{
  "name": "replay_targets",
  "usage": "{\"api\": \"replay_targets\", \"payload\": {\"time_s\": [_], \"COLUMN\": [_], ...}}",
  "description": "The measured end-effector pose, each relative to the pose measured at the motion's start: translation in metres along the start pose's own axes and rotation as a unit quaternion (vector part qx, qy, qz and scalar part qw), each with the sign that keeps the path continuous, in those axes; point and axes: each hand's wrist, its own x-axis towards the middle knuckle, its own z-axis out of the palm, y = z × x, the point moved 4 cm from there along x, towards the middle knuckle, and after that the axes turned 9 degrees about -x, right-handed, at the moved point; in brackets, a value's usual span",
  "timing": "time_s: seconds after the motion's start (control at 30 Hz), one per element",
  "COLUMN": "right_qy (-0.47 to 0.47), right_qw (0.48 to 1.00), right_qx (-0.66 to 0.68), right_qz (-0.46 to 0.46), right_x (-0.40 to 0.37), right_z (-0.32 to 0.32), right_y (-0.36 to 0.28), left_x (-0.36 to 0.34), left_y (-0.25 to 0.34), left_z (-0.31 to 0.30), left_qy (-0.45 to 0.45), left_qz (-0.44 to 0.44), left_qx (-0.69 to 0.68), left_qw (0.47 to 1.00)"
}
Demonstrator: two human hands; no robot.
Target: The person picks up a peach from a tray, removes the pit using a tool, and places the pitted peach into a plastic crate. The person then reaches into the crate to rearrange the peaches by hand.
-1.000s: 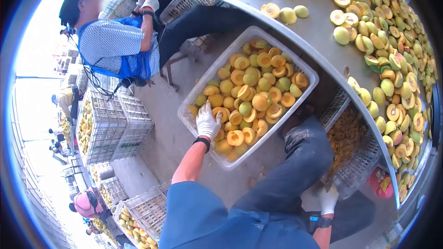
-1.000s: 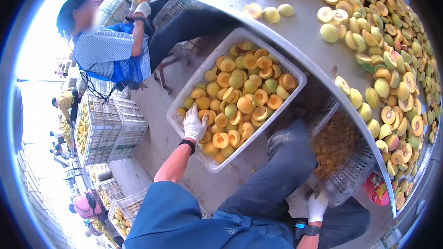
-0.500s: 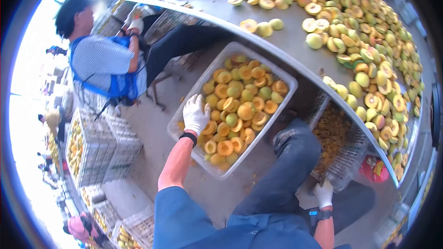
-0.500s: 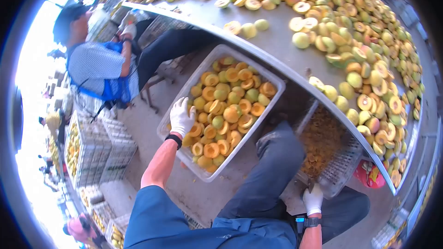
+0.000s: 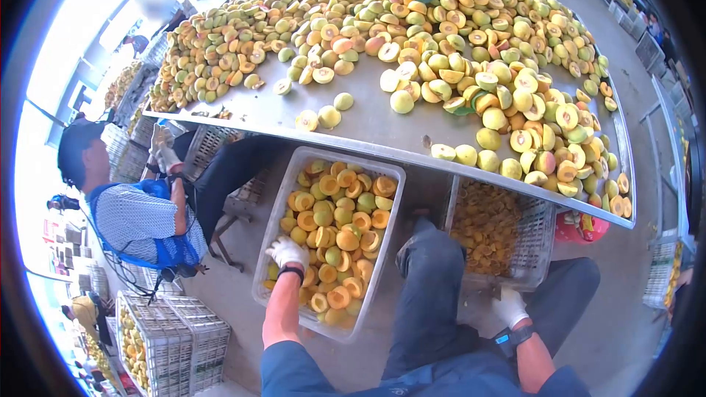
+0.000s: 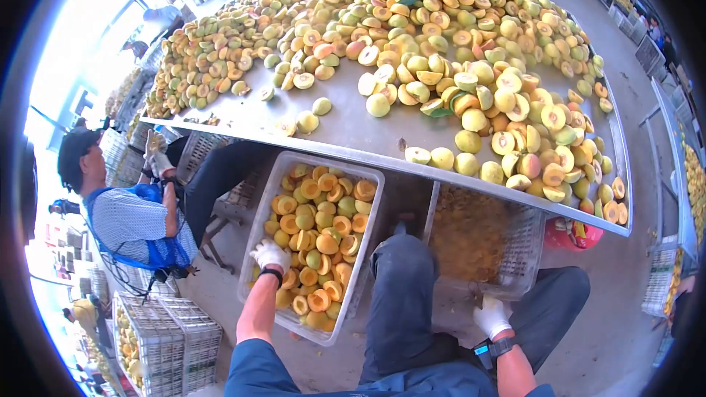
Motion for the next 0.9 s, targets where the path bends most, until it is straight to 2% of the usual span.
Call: {"api": "replay_targets", "payload": {"time_s": [0.03,0.07,0.13,0.2,0.27,0.33,0.4,0.43,0.47,0.5,0.53,0.57,0.63,0.67,0.73,0.8,0.87,0.9], "right_qy": [-0.004,-0.006,-0.015,-0.019,-0.037,-0.047,-0.053,-0.055,-0.026,-0.036,-0.044,-0.053,-0.071,-0.083,-0.068,-0.088,-0.087,-0.09], "right_qw": [1.0,0.999,0.999,0.999,0.999,0.999,0.998,0.998,0.998,0.998,0.999,0.998,0.997,0.997,0.998,0.995,0.995,0.995], "right_qx": [-0.016,-0.034,-0.028,-0.021,-0.027,-0.005,-0.02,-0.026,0.002,-0.012,-0.024,-0.023,-0.013,-0.002,0.014,0.031,0.035,0.031], "right_qz": [-0.003,-0.006,-0.024,-0.036,-0.021,-0.02,-0.029,-0.034,-0.057,-0.043,-0.022,-0.02,-0.006,0.001,0.007,-0.021,-0.025,-0.03], "right_x": [-0.001,0.001,0.001,0.003,-0.005,-0.007,-0.007,-0.008,-0.001,-0.001,-0.003,-0.003,-0.003,-0.004,0.0,0.002,-0.001,-0.003], "right_z": [0.002,0.003,0.022,0.026,0.012,0.002,0.01,0.01,0.03,0.029,0.025,0.025,0.014,0.009,0.02,0.034,0.022,0.018], "right_y": [0.002,0.007,0.02,0.024,0.008,0.001,0.007,0.007,0.019,0.019,0.015,0.012,0.002,-0.004,0.0,0.002,-0.001,-0.003], "left_x": [0.004,-0.004,-0.008,-0.019,-0.033,-0.021,0.017,0.032,0.061,0.097,0.106,0.127,0.101,0.096,0.074,0.052,0.014,0.033], "left_y": [0.002,0.008,0.017,0.031,0.054,0.078,0.106,0.121,0.136,0.145,0.154,0.161,0.166,0.162,0.159,0.155,0.156,0.157], "left_z": [-0.007,-0.027,-0.072,-0.122,-0.184,-0.233,-0.26,-0.268,-0.268,-0.26,-0.26,-0.256,-0.267,-0.261,-0.261,-0.256,-0.259,-0.243], "left_qy": [-0.039,0.034,0.112,0.352,0.466,0.505,0.481,0.511,0.42,0.259,0.176,0.162,0.168,0.258,0.382,0.467,0.385,0.308], "left_qz": [-0.002,0.028,0.074,0.14,0.177,0.234,0.263,0.294,0.291,0.256,0.258,0.286,0.219,0.163,0.178,0.225,0.219,0.255], "left_qx": [0.054,0.068,-0.156,-0.206,-0.258,-0.282,-0.268,-0.233,-0.243,-0.243,-0.188,-0.178,-0.213,-0.269,-0.321,-0.395,-0.486,-0.593], "left_qw": [0.998,0.997,0.979,0.902,0.828,0.781,0.792,0.773,0.824,0.899,0.931,0.928,0.937,0.913,0.848,0.758,0.753,0.699]}}
